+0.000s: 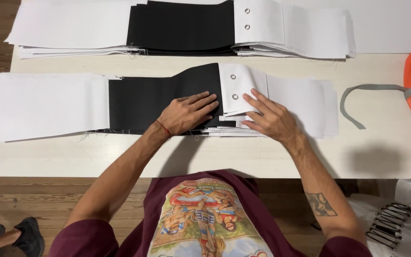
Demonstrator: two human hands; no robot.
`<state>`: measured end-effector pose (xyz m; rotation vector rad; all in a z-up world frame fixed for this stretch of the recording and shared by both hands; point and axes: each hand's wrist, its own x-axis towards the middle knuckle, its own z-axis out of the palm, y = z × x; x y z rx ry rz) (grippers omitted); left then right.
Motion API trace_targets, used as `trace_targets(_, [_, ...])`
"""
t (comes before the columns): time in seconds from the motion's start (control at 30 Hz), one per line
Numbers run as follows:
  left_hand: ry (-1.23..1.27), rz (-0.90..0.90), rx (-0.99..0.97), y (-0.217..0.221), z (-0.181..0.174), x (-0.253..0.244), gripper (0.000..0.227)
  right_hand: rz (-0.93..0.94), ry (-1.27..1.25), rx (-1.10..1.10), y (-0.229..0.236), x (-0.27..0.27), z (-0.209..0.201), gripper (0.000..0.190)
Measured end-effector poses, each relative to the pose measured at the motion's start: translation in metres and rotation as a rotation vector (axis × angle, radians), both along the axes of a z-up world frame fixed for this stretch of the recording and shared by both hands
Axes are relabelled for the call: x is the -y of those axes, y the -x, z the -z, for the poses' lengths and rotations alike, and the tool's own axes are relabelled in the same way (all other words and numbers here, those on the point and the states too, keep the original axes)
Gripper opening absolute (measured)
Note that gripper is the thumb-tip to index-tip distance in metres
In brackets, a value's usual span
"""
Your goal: Inspecting and flipping through a stack of black and white leather components on a workbench
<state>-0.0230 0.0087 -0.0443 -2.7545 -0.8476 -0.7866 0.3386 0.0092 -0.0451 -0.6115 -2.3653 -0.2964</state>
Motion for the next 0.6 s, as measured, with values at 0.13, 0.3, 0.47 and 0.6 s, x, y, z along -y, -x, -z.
trace_targets(0.13, [0.048,-0.038,0.019,-0.002,-0.01,0.001,0.062,-0.043,-0.14,-0.045,0.011,-0.01,0.0,0.013])
trace_targets(0.3, [0.007,-0.148,0.028,-0.021,-0.003,-0.007,0.067,-0.066,-0.148,-0.069,0.017,-0.021,-0.015,0.01])
trace_targets(0.47, [-0.075,-0.018,0.025,-0.021,-0.011,-0.008,0.031,-0.047,-0.15,-0.04,0.01,-0.003,-0.041,0.023])
trace_targets(0.6, [-0.158,0.108,0.027,-0.032,-0.018,-0.004,0.014,0.055,-0.045,0.022,0.0,0.014,-0.031,0.019])
